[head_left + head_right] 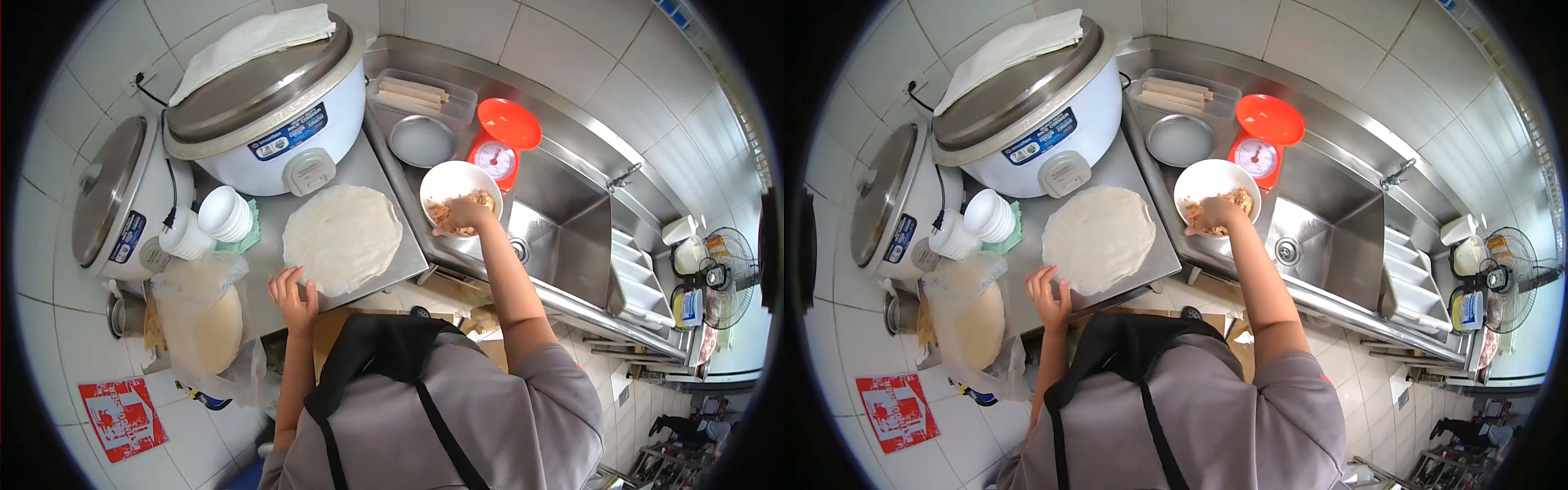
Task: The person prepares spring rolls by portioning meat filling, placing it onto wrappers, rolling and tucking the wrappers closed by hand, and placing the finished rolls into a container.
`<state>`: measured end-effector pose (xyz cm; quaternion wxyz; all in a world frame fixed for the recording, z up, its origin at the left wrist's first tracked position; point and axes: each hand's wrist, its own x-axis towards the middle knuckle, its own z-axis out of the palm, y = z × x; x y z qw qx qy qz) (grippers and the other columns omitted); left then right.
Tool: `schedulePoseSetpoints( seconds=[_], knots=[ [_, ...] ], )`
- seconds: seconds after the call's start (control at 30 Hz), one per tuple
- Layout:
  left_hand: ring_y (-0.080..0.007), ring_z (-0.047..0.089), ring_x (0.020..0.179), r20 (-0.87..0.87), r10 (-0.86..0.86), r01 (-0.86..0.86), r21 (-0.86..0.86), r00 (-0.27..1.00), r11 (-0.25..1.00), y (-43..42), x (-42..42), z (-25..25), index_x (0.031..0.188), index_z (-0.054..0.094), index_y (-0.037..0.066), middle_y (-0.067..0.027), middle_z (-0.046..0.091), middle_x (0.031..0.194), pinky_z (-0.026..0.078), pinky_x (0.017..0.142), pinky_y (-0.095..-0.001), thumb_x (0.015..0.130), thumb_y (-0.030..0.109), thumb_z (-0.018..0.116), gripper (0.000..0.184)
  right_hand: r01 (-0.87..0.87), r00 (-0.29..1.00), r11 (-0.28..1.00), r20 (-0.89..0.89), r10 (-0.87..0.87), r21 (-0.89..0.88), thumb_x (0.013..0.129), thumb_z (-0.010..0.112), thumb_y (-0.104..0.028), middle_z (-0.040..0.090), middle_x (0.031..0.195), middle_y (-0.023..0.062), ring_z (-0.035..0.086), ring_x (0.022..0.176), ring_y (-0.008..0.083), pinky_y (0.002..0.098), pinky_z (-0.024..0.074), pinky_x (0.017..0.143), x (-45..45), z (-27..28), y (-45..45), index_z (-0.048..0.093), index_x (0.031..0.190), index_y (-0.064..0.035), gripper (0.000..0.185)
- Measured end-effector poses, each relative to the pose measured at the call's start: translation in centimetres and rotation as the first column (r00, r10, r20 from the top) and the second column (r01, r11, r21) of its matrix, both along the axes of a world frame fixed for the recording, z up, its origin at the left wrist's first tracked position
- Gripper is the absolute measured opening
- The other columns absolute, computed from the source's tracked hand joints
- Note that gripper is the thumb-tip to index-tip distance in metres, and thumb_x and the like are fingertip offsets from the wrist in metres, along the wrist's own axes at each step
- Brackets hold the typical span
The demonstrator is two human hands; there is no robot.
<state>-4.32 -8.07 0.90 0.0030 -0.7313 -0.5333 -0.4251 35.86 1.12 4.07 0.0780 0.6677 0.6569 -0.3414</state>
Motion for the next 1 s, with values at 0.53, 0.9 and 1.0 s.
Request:
schedulePoseSetpoints(
  seconds=[0.53, 0.9, 1.0],
  knots=[
    [-0.0323, 0.049, 0.101, 0.042, 0.051, -0.054, 0.087, 0.998, 0.995, -0.3, 1.0, -0.9, 0.098, 0.057, 0.005, -0.0116, 0.056, 0.099, 0.028, 0.1, -0.0513, 0.078, 0.017, 0.055, 0.024, 0.151, 0.729, 0.92, -0.587, -0.352, -0.363, 0.064, 0.082, -0.02, 0.051, 0.119, 0.0093, 0.048, 0.11, 0.0188, 0.033, 0.0401, 0.092, 1.1, -2.3, 1.4, 0.045, 0.127, -0.001, 0.076],
    [-0.0308, 0.051, 0.101, 0.036, 0.069, -0.072, 0.096, 0.997, 0.993, -0.2, 1.0, -0.9, 0.095, 0.057, 0.003, -0.0115, 0.056, 0.098, 0.028, 0.1, -0.0508, 0.077, 0.018, 0.054, 0.024, 0.252, 0.245, 0.961, -0.954, -0.175, -0.112, 0.075, 0.074, -0.015, 0.059, 0.098, 0.0033, 0.057, 0.091, 0.0131, 0.0296, 0.0476, 0.081, 12.2, 7.5, 4.0, 0.053, 0.114, -0.0054, 0.046],
    [-0.0327, 0.049, 0.101, 0.054, 0.051, -0.055, 0.082, 0.997, 0.995, -0.3, 1.0, -1.0, 0.097, 0.057, 0.003, -0.0127, 0.056, 0.1, 0.027, 0.101, -0.0518, 0.077, 0.014, 0.055, 0.022, 0.54, 0.417, 0.841, -0.855, -0.309, -0.041, 0.074, 0.072, -0.014, 0.06, 0.098, 0.0036, 0.059, 0.088, 0.0165, 0.0315, 0.0491, 0.078, 15.5, 10.9, 8.0, 0.054, 0.114, -0.0047, 0.044]
  ],
)
